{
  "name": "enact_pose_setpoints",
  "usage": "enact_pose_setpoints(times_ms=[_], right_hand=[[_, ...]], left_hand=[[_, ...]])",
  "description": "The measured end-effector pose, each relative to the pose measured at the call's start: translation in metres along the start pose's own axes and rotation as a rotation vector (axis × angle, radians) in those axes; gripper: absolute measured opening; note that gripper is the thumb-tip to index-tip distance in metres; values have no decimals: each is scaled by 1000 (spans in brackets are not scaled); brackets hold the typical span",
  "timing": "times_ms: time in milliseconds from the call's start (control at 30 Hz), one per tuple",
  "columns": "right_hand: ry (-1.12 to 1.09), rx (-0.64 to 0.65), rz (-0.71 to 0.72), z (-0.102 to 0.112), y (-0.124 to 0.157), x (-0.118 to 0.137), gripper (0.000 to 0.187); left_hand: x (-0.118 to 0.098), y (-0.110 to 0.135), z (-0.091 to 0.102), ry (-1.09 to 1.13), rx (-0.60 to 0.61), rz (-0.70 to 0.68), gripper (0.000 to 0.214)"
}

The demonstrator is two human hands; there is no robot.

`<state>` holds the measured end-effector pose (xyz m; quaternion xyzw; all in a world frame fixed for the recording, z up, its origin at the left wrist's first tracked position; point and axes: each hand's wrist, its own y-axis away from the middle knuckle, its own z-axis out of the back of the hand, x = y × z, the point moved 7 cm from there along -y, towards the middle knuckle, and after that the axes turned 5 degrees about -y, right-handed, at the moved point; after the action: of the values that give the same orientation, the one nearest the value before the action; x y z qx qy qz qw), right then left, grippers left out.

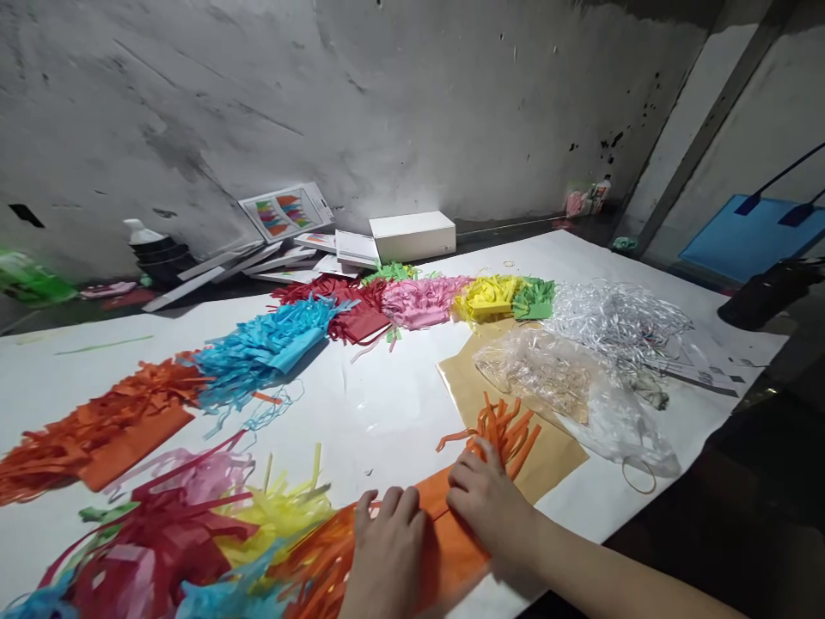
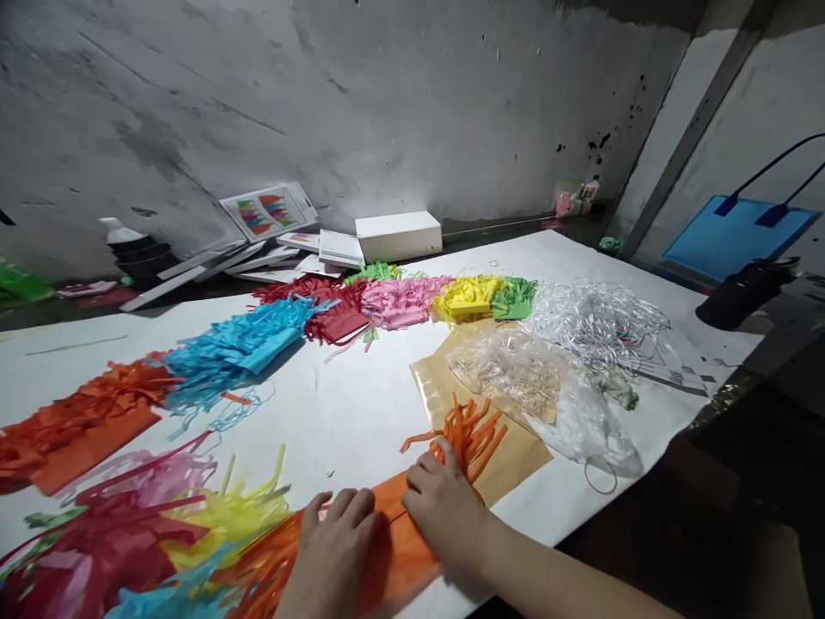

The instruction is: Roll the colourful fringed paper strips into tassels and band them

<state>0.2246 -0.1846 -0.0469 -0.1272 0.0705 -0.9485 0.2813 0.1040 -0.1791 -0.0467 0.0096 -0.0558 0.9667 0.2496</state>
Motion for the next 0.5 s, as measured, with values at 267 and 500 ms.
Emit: enact_pose_setpoints(times_ms=[267, 500], right_hand=[[-61, -2, 160, -13, -6, 19, 16], [-416, -482, -207, 21, -19, -28, 16]], left_hand=[[-5, -5, -3, 29, -73, -200, 16], [-21, 31, -27, 36, -225, -308, 34]])
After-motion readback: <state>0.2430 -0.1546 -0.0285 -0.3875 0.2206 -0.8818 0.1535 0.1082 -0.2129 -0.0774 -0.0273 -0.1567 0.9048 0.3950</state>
